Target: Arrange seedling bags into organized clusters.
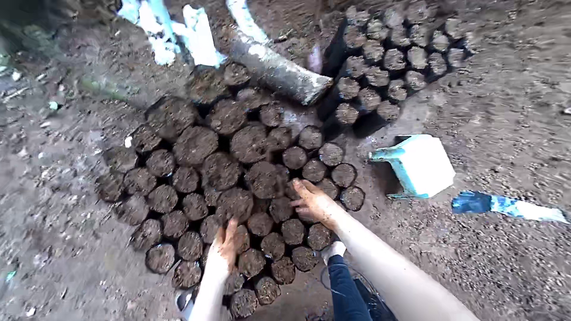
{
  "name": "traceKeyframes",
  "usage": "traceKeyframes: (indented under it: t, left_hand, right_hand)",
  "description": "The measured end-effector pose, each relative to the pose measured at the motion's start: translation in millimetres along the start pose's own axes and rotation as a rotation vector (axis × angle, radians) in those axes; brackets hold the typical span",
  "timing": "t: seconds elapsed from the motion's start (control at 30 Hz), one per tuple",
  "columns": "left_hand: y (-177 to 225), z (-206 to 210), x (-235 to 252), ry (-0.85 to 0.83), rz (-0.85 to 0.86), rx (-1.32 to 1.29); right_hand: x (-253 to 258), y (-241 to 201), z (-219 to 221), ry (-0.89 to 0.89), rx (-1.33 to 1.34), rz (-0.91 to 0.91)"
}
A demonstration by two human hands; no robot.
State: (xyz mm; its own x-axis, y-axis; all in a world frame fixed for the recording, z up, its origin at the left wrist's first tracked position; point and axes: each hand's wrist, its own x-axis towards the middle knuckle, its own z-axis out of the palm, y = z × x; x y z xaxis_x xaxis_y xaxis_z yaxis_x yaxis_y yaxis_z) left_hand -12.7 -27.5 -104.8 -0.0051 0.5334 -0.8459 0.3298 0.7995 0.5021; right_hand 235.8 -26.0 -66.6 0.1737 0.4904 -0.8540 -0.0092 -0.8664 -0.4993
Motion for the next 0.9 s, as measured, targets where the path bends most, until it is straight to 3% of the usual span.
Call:
traceKeyframes:
  t: [0.1,0.2,0.33,0.4,0.47,0.53,0.67,0.8,0.9]
  left_hand:
    - [-7,-4,-8,-0.072,0.01,0.241]
    - [5,11,-29,-0.296,-0.065,0.488]
    - [64,131,-38,-0.443,0.046,0.257]
    - [99,208,-17,-0.499,0.114,0.143]
    - [132,281,16,-0.538,0.18,0.188]
    - [160,346,53,-0.5,0.178,0.169]
    - [195,436,127,-0.325,-0.048,-0.179]
    - [189,460,184,-0.268,-0.072,-0.182]
    - [185,464,201,-0.25,-0.09,-0.118]
  right_hand:
    - [10,14,-52,0.072,-0.019,0.0]
    - [28,31,-117,0.143,0.002,0.03]
    - [70,47,-226,0.327,0.171,0.061]
    - [101,54,-281,0.42,0.318,0.051]
    - [134,62,-330,0.489,0.434,0.04]
    - [166,64,-368,0.554,0.471,0.05]
    - [208,51,-421,0.547,0.388,0.119]
    - [232,43,-454,0.411,0.236,0.208]
    - [241,37,-463,0.343,0.179,0.17]
